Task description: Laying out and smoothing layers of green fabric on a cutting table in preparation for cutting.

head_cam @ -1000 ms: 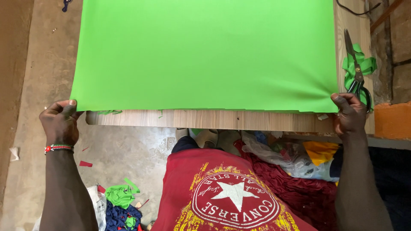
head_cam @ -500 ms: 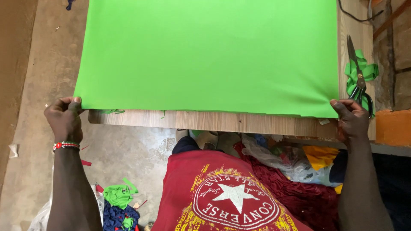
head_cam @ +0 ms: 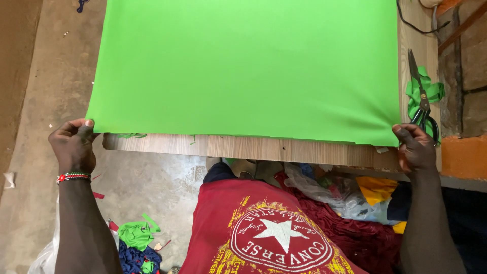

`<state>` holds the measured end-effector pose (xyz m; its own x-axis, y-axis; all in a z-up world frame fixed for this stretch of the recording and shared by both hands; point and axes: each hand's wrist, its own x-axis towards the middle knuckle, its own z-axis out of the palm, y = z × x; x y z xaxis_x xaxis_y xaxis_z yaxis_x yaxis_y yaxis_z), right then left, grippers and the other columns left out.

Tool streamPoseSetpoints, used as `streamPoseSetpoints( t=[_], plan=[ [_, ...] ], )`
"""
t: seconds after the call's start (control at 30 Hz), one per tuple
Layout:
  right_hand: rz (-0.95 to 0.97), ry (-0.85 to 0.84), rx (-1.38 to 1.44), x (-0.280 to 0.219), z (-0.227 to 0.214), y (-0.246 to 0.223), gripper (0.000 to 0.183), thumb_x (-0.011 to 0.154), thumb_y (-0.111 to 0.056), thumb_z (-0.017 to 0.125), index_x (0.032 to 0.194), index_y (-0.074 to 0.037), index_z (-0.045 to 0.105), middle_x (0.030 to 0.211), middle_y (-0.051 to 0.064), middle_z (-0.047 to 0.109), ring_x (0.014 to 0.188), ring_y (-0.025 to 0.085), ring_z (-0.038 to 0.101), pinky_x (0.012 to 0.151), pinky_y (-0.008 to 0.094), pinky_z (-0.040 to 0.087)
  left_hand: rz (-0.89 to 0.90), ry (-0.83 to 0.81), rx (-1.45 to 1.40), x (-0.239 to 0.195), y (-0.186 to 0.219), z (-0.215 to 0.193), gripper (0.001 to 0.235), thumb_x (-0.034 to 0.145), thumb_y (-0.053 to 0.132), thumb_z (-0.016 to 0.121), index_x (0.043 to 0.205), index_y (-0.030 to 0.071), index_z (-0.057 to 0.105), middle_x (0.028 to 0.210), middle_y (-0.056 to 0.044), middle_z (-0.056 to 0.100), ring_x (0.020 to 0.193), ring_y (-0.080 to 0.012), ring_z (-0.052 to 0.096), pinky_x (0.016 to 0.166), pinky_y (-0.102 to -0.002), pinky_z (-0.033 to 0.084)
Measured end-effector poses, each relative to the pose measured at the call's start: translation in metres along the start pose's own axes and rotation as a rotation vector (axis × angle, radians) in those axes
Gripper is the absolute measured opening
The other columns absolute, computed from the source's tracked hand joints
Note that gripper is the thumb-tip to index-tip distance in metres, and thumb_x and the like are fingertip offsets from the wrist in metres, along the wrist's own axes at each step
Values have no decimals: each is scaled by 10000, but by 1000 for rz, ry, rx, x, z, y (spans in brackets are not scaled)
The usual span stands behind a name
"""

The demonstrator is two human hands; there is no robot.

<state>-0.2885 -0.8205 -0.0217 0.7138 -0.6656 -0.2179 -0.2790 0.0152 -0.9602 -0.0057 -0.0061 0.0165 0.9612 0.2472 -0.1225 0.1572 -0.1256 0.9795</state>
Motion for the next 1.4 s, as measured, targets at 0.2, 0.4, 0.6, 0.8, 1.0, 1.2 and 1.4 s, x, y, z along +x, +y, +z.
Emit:
streamPoseSetpoints(
  t=[0.2, 0.4, 0.6, 0.8, 1.0, 1.2, 1.4],
  plan=[
    [32, 10, -14, -4, 1, -6, 163, 1000, -269, 763, 1121, -211, 671, 1005, -105, 661, 863, 7, 559, 950, 209, 439, -15, -21, -19, -1, 4, -1, 33, 1024, 92, 704, 1007, 71, 685, 1012, -45, 686, 944, -160, 673, 876, -298, 638],
    [-15, 28, 14, -4, 4, -4, 149, 954, -168, 811, 1008, -165, 672, 955, -66, 629, 1028, 82, 637, 993, 273, 537, 127, -72, 518, 0, 32, 1, 95, 1053, 78, 698, 1002, 3, 671, 902, -138, 695, 809, -227, 730, 551, -343, 486],
    [-76, 19, -222, -4, 1, -8, 158, 983, -231, 831, 1031, -151, 703, 935, -59, 654, 853, 37, 568, 757, 221, 467, 35, -217, 1050, 12, 75, 14, 258, 997, 177, 622, 1120, -27, 720, 1019, -218, 736, 894, -405, 652, 659, -538, 498],
    [0, -5, -174, -8, 5, -20, 163, 958, -238, 822, 996, -160, 684, 786, -87, 550, 661, 29, 455, 596, 238, 356, 10, -121, 1548, 38, 98, 57, 306, 816, 273, 635, 983, 24, 696, 929, -261, 756, 818, -502, 720, 606, -538, 550],
    [44, -1, -206, -15, 10, -34, 169, 960, -261, 817, 989, -165, 681, 719, -77, 519, 601, 42, 423, 571, 269, 356, 890, -212, 658, 7, 82, 264, 569, 954, 395, 835, 1277, -4, 589, 1249, -221, 611, 1160, -399, 560, 1033, -495, 420],
    [73, -16, -137, -6, 2, -20, 141, 964, -232, 800, 1008, -163, 685, 843, -100, 564, 815, 22, 505, 701, 259, 390, 1113, -690, 901, -122, 77, 426, 978, 934, 813, 407, 1568, 68, 385, 1659, -209, 288, 1556, -428, 143, 1273, -592, 126],
    [103, -116, -319, -10, -6, -45, 186, 940, -204, 787, 1058, -73, 730, 1019, 26, 715, 975, 119, 623, 807, 300, 481, 1303, -785, 918, -152, 84, 434, 1073, 879, 902, 224, 1614, 128, 335, 1696, -116, 264, 1587, -359, 142, 1280, -616, 31]
  ],
)
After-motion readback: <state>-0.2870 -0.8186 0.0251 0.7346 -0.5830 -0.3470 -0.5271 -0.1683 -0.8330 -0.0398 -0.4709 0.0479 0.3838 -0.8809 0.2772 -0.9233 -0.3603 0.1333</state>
